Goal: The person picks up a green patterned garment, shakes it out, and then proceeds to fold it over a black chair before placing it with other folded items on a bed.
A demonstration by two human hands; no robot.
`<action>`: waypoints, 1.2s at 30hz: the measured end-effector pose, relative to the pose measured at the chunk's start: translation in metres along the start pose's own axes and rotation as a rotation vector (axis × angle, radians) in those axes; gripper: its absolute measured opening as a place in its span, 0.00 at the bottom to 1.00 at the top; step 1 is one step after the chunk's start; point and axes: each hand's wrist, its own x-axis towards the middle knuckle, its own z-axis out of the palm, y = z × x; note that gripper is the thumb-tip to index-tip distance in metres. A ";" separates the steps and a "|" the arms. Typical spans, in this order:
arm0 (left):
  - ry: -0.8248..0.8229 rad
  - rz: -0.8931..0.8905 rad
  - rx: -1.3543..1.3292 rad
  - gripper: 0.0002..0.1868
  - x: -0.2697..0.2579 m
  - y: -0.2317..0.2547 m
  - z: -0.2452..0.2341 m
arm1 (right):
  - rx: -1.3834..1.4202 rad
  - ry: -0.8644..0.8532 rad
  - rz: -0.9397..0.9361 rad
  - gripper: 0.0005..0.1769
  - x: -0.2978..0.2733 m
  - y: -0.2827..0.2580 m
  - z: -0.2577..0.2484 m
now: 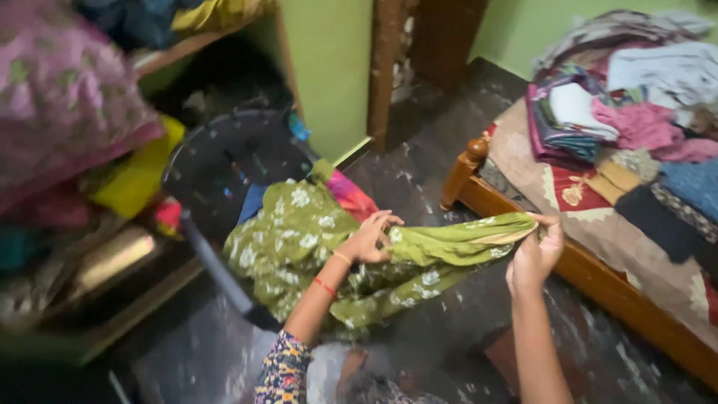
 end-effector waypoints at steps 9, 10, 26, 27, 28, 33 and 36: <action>-0.241 0.035 -0.248 0.10 0.017 -0.042 0.012 | -0.113 0.133 0.000 0.05 -0.004 0.007 0.002; -0.235 0.013 -0.278 0.11 0.013 -0.043 0.008 | -0.121 0.149 0.005 0.05 -0.003 0.009 0.002; -0.242 0.152 -0.448 0.11 0.037 0.008 -0.030 | -0.208 0.155 -0.002 0.07 0.014 0.027 0.030; -0.247 0.139 -0.404 0.11 0.034 0.006 -0.027 | -0.224 0.154 -0.004 0.07 0.016 0.028 0.029; -0.251 0.126 -0.360 0.11 0.032 0.005 -0.025 | -0.239 0.154 -0.006 0.08 0.019 0.028 0.029; -0.255 0.066 -0.409 0.11 0.012 -0.007 -0.025 | -0.288 0.143 0.008 0.07 0.031 0.030 0.036; -0.213 0.033 -0.512 0.09 0.002 -0.007 -0.033 | -0.300 0.111 0.003 0.07 0.039 0.030 0.049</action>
